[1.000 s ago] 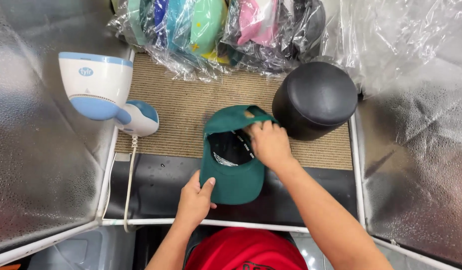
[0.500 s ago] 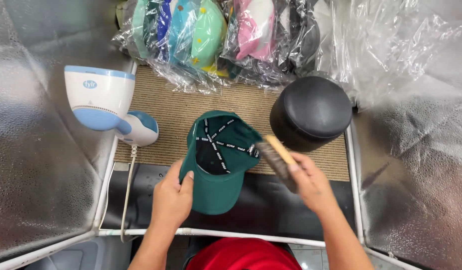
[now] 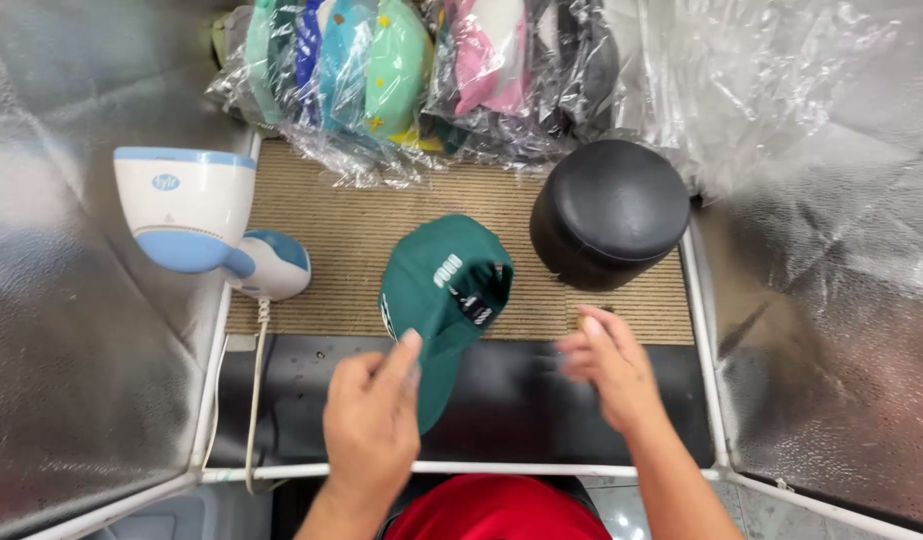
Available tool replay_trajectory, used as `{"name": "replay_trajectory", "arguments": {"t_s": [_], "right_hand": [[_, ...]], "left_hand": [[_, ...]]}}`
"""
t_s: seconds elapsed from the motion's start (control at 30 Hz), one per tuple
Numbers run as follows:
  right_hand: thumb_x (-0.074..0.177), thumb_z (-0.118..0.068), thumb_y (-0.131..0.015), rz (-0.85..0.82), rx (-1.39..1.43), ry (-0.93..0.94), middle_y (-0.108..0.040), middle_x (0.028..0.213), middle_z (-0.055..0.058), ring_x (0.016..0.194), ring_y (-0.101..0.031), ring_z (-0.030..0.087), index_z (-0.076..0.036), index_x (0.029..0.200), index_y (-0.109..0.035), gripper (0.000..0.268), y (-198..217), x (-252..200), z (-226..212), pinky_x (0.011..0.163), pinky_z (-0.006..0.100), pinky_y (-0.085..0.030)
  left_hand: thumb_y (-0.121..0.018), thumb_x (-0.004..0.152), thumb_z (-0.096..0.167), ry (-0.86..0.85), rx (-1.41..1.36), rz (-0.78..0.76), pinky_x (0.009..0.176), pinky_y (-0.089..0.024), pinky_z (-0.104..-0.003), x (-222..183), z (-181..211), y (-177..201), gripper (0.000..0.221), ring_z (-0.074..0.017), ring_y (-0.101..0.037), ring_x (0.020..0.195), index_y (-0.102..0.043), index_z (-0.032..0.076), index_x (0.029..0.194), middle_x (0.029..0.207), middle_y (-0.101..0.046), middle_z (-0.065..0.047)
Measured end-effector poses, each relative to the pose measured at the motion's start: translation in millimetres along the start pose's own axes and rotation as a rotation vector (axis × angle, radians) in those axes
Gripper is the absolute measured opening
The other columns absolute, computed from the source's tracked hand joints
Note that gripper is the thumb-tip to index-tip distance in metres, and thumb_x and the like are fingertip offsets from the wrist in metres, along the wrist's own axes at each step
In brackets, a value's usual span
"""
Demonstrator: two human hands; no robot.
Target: Brushing the interior and exterior of a green baseball cap followed by steaming it with a handheld device.
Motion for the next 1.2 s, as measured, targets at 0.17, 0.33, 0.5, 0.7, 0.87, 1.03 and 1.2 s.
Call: {"name": "replay_trajectory", "arguments": {"t_s": [0.17, 0.33, 0.5, 0.7, 0.87, 1.03, 1.2], "right_hand": [[0.087, -0.039, -0.050, -0.211, 0.467, -0.212, -0.062, 0.122, 0.014, 0.096, -0.061, 0.025, -0.017, 0.152, -0.043, 0.069, -88, 12, -44, 0.086, 0.040, -0.051], [0.073, 0.008, -0.058, -0.352, 0.716, -0.096, -0.067, 0.120, 0.013, 0.107, -0.065, 0.033, -0.009, 0.121, -0.063, 0.051, -92, 28, -55, 0.094, 0.048, -0.055], [0.084, -0.013, -0.072, -0.739, 0.773, -0.009, -0.066, 0.093, 0.010, 0.078, -0.065, 0.023, -0.007, 0.102, -0.065, 0.019, -83, 29, -53, 0.069, 0.037, -0.054], [0.076, 0.006, -0.067, -0.858, 0.809, 0.198, -0.061, 0.084, 0.017, 0.072, -0.068, 0.026, 0.001, 0.120, -0.052, 0.047, -56, 17, -81, 0.063, 0.038, -0.062], [0.077, 0.001, -0.072, -0.541, 0.480, 0.504, -0.066, 0.091, 0.021, 0.084, -0.072, 0.027, 0.001, 0.132, -0.051, 0.059, 14, 60, -122, 0.075, 0.038, -0.063], [0.094, -0.013, -0.071, -0.036, -0.014, 0.666, -0.070, 0.110, 0.011, 0.099, -0.065, 0.016, -0.002, 0.136, -0.058, 0.045, 57, 90, -175, 0.088, 0.031, -0.056], [0.097, -0.044, -0.074, 0.324, -0.380, 0.436, -0.076, 0.115, 0.006, 0.106, -0.070, 0.023, -0.020, 0.127, -0.072, 0.039, 84, 145, -134, 0.084, 0.040, -0.057]], "left_hand": [[-0.052, 0.100, 0.007, -0.418, -0.004, 0.072, 0.077, -0.055, -0.044, -41, 56, -11, 0.032, -0.0320, -0.059, 0.093, -0.076, 0.019, 0.118, 0.105, -0.060, -0.011], [-0.064, 0.098, 0.020, -0.528, -0.066, -0.128, 0.098, -0.050, -0.050, -86, 30, -38, 0.028, -0.0345, -0.059, 0.122, -0.072, 0.029, 0.124, 0.124, -0.061, -0.013], [-0.060, 0.096, 0.030, 0.025, -0.298, -0.044, 0.121, -0.036, -0.049, -11, -33, -26, 0.065, -0.0381, -0.045, 0.141, -0.041, -0.002, 0.150, 0.152, -0.048, -0.023], [-0.060, 0.098, 0.038, 0.454, -1.053, -0.515, 0.120, -0.035, -0.046, 103, -26, -102, 0.058, -0.0270, -0.044, 0.143, -0.054, 0.012, 0.150, 0.154, -0.052, -0.017], [-0.075, 0.087, 0.015, 0.623, -1.428, -0.802, 0.066, -0.062, -0.033, 132, -13, -196, 0.032, -0.0197, -0.075, 0.079, -0.070, 0.001, 0.116, 0.094, -0.077, -0.013], [-0.079, 0.090, 0.027, 0.612, -1.232, -0.560, 0.047, -0.051, -0.024, 201, -6, -293, 0.023, -0.0123, -0.067, 0.059, -0.069, 0.009, 0.099, 0.070, -0.069, -0.003], [-0.082, 0.086, 0.036, 0.590, -0.863, -0.402, 0.047, -0.041, -0.026, 206, -34, -370, 0.023, -0.0131, -0.060, 0.056, -0.075, 0.014, 0.085, 0.062, -0.064, -0.003]]}}
Point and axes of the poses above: each hand's wrist, its own x-axis towards the middle knuckle, its own y-axis out of the back of the hand, z = x × y, the point moved 8 cm from there along x, towards the middle knuckle
